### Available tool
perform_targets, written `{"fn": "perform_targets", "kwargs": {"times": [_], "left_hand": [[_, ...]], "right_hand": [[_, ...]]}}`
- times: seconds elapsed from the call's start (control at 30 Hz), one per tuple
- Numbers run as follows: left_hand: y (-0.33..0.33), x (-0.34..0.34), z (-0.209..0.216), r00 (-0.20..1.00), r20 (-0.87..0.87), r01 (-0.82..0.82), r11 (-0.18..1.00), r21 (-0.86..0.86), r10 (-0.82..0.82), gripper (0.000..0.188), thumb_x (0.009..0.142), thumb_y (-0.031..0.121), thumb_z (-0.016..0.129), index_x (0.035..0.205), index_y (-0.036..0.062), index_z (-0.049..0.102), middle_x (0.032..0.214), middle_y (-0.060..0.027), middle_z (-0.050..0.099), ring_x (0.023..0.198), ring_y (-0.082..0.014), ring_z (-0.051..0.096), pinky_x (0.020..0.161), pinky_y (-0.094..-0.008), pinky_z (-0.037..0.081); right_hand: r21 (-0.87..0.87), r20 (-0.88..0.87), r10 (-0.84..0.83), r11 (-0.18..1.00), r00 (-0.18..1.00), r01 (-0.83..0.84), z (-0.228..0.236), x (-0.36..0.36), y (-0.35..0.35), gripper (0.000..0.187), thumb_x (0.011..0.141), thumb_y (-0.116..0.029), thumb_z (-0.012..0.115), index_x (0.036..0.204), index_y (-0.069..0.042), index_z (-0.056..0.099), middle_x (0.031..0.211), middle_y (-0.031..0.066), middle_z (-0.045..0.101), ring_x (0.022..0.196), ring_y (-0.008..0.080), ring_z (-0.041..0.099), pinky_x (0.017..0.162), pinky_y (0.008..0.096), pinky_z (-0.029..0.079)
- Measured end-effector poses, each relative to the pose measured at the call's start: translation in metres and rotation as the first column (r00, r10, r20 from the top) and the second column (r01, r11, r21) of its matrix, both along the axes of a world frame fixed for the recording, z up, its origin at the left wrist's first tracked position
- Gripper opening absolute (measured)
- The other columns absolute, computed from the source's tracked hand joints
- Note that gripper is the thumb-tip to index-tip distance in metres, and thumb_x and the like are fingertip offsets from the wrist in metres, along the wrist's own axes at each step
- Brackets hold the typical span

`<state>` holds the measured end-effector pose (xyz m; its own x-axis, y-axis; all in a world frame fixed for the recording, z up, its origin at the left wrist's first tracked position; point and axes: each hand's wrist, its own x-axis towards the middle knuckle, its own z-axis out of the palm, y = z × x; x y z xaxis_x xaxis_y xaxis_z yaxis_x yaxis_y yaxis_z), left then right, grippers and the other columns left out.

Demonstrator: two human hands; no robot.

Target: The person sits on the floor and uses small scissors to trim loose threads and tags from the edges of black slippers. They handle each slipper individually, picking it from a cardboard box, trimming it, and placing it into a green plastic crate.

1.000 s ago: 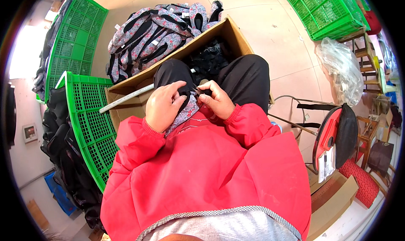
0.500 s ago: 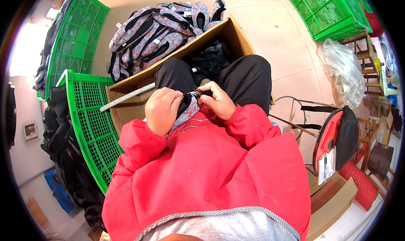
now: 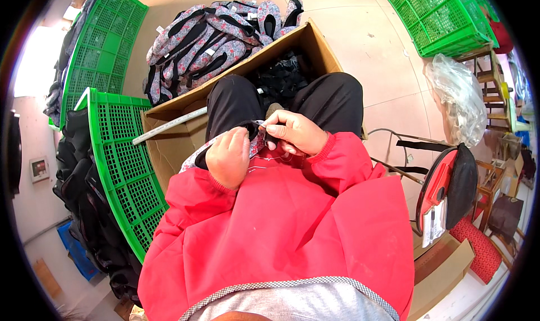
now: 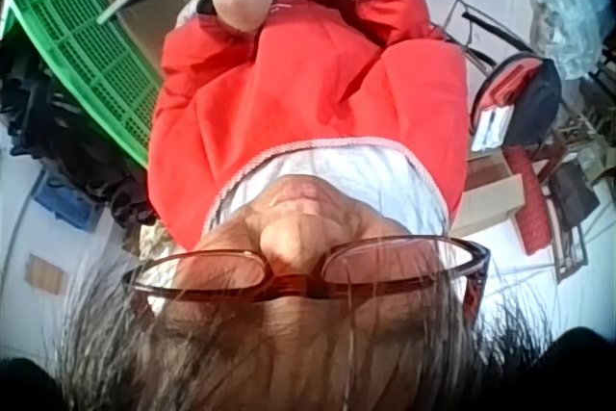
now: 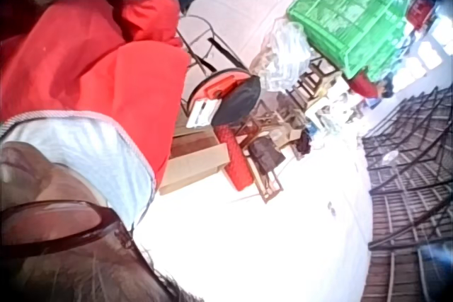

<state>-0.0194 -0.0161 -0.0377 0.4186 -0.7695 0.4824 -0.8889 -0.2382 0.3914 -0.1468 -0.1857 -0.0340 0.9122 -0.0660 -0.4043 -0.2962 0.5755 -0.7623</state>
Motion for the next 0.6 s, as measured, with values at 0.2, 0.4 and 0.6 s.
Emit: {"fn": "perform_targets", "kwargs": {"times": [0.2, 0.4, 0.6], "left_hand": [[0.001, -0.003, -0.008, 1.0, 0.025, 0.001, 1.0, -0.029, 0.0, 0.016, 0.078, 0.003, 0.068, 0.093, 0.0028, 0.066, 0.093, -0.0102, 0.069, 0.079, -0.0275, 0.067, 0.07, -0.0356, 0.054], [0.001, -0.004, -0.008, 1.0, 0.017, 0.025, 0.999, -0.031, -0.024, 0.018, 0.076, 0.003, 0.069, 0.094, 0.0024, 0.067, 0.096, -0.0097, 0.069, 0.08, -0.0268, 0.067, 0.07, -0.0352, 0.055], [0.002, -0.004, -0.015, 0.999, 0.001, 0.04, 0.999, -0.027, -0.04, 0.019, 0.075, 0.002, 0.069, 0.095, 0.0031, 0.067, 0.097, -0.0095, 0.068, 0.081, -0.0264, 0.067, 0.071, -0.0347, 0.055]], "right_hand": [[0.038, -0.156, 0.145, 0.989, 0.977, -0.141, 0.008, 0.01, -0.01, 0.019, 0.101, -0.025, 0.05, 0.104, -0.006, 0.052, 0.074, 0.0062, 0.06, 0.041, 0.0034, 0.033, 0.037, 0.0194, 0.025], [-0.033, -0.269, 0.23, 0.968, 0.935, -0.248, 0.017, 0.022, -0.018, 0.022, 0.1, -0.028, 0.052, 0.099, -0.006, 0.049, 0.071, 0.0062, 0.059, 0.039, 0.0042, 0.032, 0.035, 0.0218, 0.023], [-0.172, -0.357, 0.3, 0.91, 0.885, -0.377, 0.025, 0.029, -0.023, 0.025, 0.1, -0.031, 0.051, 0.099, -0.007, 0.048, 0.069, 0.004, 0.06, 0.04, 0.005, 0.035, 0.036, 0.0235, 0.026]]}}
